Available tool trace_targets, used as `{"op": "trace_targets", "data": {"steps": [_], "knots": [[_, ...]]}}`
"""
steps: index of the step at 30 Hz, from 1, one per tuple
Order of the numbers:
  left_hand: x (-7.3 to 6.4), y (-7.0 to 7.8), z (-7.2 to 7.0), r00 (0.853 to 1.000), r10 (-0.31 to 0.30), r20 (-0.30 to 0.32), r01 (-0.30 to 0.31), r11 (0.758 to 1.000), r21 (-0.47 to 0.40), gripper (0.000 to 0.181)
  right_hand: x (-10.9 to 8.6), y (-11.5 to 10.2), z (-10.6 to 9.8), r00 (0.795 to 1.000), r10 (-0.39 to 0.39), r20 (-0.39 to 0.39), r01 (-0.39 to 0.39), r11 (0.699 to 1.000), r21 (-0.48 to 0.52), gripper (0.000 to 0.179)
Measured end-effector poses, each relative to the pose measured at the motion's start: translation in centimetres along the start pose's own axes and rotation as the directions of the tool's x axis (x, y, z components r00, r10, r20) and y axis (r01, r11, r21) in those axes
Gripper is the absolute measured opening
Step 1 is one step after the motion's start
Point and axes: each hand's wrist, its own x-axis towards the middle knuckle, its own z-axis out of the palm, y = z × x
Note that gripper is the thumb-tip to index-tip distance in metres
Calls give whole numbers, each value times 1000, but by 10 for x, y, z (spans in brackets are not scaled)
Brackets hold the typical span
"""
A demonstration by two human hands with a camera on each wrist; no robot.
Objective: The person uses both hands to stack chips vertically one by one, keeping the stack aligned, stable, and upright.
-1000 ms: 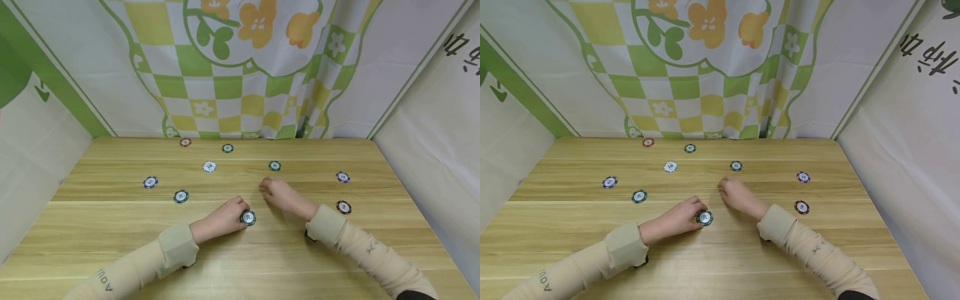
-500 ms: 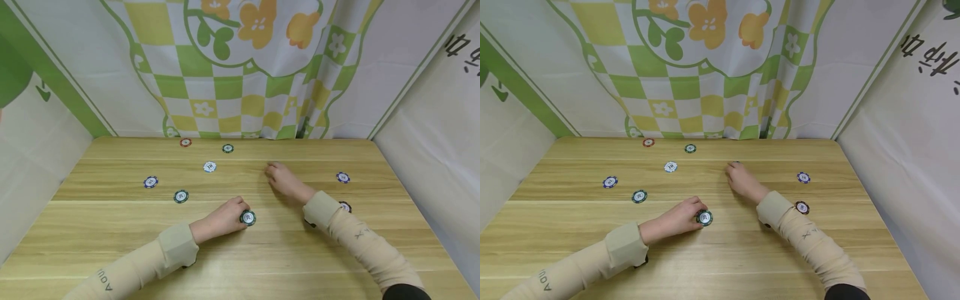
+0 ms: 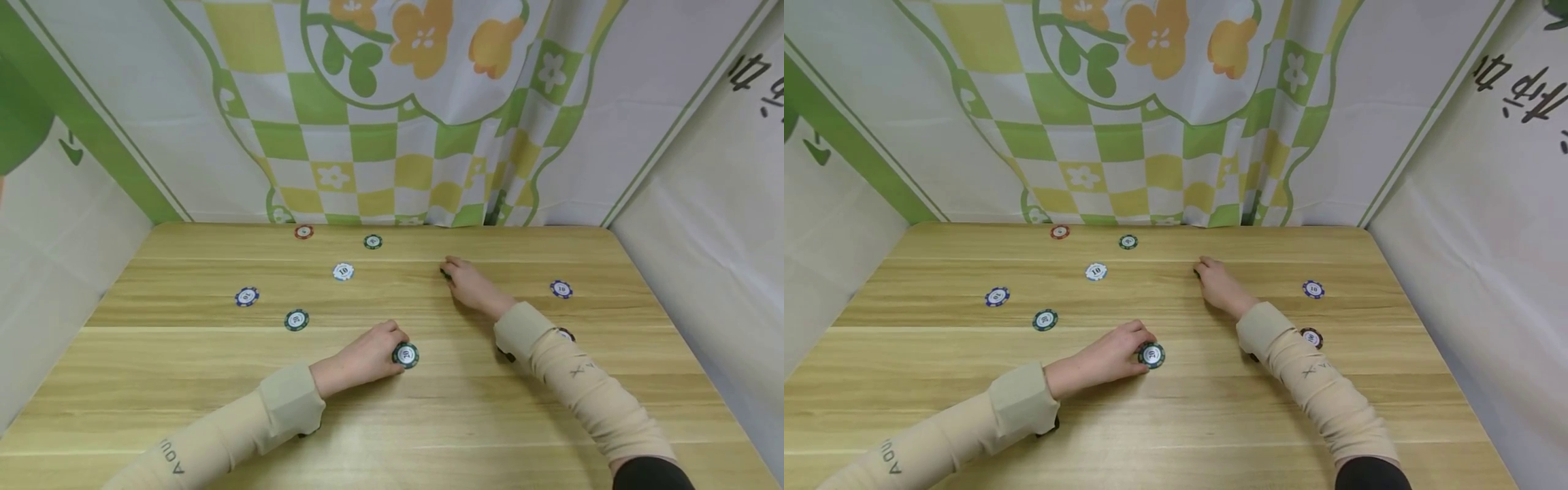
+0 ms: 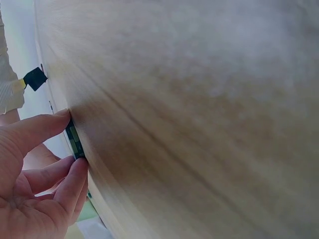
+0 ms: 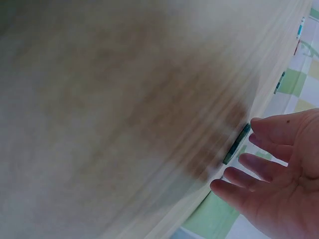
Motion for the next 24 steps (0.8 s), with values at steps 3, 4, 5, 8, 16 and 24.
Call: {"op": "trace_targets", "data": {"steps": [3,4,5,8,16,24], "knots": [[1,0,0,1000,2,-1,-2,1000,1,38,0,1,-1,1000,-9,-3,9,1000,-5,39],[1,0,0,1000,2,0,-2,1000,1,38,0,2,-1,1000,-16,-8,15,1000,-9,39],[1,0,0,1000,3,2,-3,1000,3,37,0,2,-1,1000,-23,-15,23,1000,-10,37],[1,0,0,1000,1,6,-1,1000,6,37,-1,2,-1,999,-38,-31,37,999,-17,33],[1,0,-1,1000,-7,8,7,1000,11,36,-3,0,-5,997,-50,-52,50,999,-12,26],[1,0,-1,1000,-11,15,11,1000,13,37,-8,-5,-7,997,-77,-19,75,994,-74,23]]}}
